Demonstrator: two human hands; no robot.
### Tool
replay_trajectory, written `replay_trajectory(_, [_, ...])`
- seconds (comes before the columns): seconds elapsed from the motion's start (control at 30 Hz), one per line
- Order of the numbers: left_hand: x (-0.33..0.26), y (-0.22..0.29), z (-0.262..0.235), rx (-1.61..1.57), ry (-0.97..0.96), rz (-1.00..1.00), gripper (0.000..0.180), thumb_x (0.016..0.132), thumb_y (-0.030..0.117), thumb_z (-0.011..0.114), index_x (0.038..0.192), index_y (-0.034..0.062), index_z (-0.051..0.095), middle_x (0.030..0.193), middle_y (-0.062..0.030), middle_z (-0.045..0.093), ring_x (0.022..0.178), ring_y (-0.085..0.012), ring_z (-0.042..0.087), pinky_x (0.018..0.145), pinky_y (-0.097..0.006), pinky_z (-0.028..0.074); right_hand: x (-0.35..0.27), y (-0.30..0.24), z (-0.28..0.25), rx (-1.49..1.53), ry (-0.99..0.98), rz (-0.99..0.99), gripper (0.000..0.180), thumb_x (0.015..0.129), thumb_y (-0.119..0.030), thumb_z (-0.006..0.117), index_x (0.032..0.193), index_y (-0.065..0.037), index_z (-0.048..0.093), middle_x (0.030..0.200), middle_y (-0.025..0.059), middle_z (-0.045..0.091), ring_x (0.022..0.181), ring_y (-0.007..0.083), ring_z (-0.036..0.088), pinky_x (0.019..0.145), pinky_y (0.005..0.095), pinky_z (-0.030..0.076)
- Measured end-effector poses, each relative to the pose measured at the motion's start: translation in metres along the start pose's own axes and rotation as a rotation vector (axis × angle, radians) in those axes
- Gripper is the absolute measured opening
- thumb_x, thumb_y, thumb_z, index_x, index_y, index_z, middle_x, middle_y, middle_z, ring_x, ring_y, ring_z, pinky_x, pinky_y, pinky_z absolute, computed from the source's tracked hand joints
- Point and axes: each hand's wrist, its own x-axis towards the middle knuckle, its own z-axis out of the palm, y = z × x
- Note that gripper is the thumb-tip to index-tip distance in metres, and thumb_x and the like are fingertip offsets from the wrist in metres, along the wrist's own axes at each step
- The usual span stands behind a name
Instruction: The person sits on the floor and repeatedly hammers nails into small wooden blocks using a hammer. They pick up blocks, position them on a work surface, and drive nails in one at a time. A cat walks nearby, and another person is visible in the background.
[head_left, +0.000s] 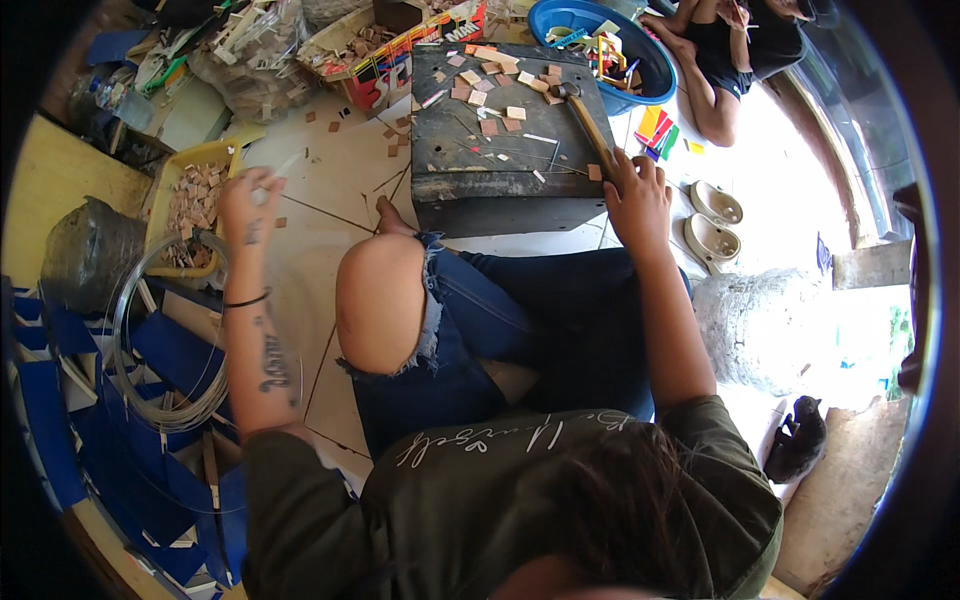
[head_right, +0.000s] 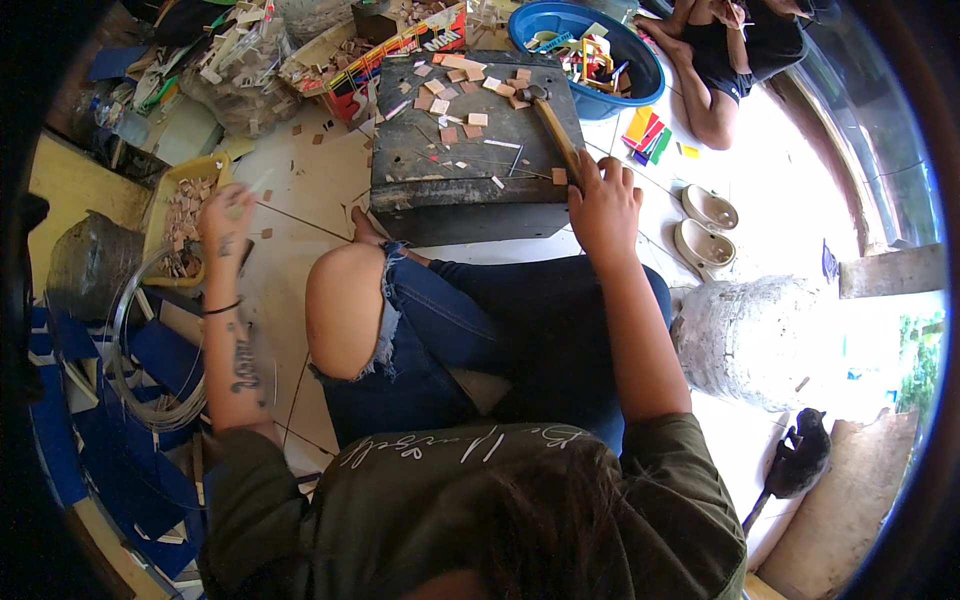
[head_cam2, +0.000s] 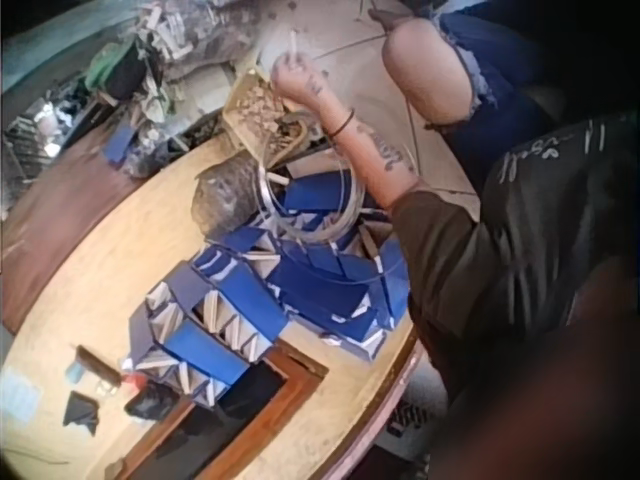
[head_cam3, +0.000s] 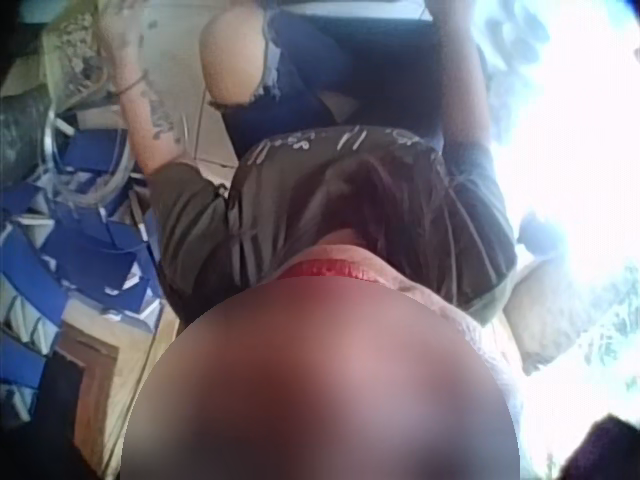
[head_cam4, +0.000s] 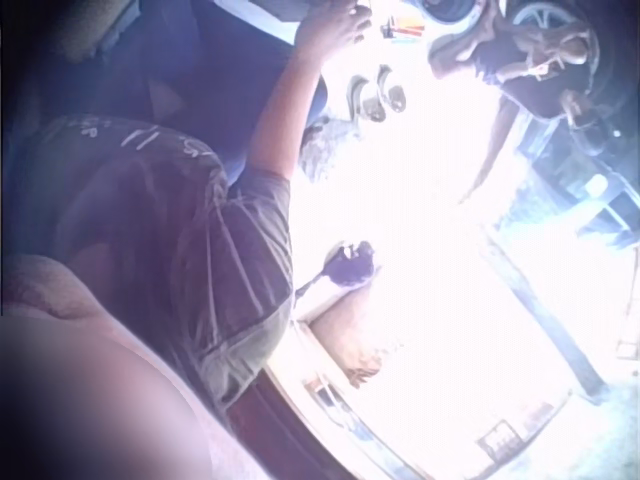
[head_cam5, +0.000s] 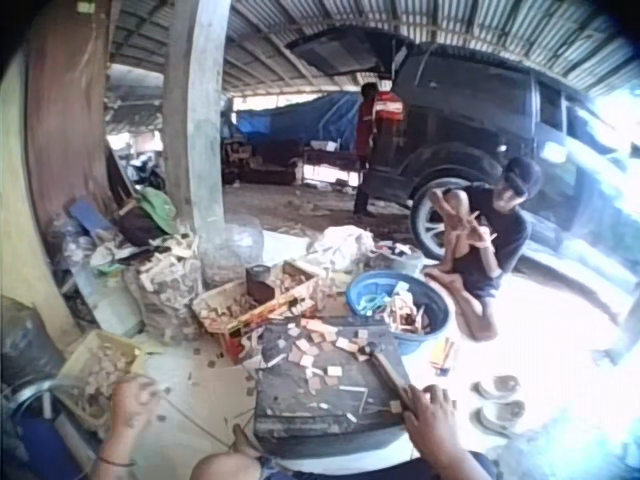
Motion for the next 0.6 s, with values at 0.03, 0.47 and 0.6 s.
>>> replay_trajectory(0.03, [0.000,-0.028,-0.012,0.014,0.036,-0.050,0.024,0.078,0.017,0.072,0.097,0.0033,0.067,0.088,-0.0123,0.068,0.083,-0.0275,0.065,0.074,-0.035,0.050,0.004,-0.003,-0.001,0.012,0.037,-0.018,0.047,0.084,-0.019,0.063,0.130,-0.016,0.054,0.111,0.0099,0.057,0.109,0.0272,0.053,0.090,0.0425,0.042])
replay_trajectory(0.47, [0.076,-0.093,-0.014,0.094,-0.105,-0.175,0.049,0.084,0.027,0.067,0.121,-0.0024,0.056,0.117,-0.0212,0.061,0.108,-0.0343,0.059,0.093,-0.039,0.046,0.073,-0.035,-0.004,-0.290,-0.174,-0.950,0.006,0.074,-0.012,0.058,0.077,-0.009,0.062,0.083,0.0021,0.057,0.092,0.0188,0.053,0.089,0.0336,0.039])
replay_trajectory(0.6, [0.107,0.030,0.072,-0.051,-0.100,0.375,0.046,0.080,0.032,0.069,0.113,0.0024,0.063,0.116,-0.0184,0.062,0.109,-0.0340,0.057,0.097,-0.041,0.043,0.091,-0.036,-0.004,-0.315,-0.164,-1.170,0.007,0.074,-0.015,0.059,0.071,-0.012,0.065,0.079,-0.0011,0.060,0.090,0.0163,0.055,0.082,0.0299,0.041])
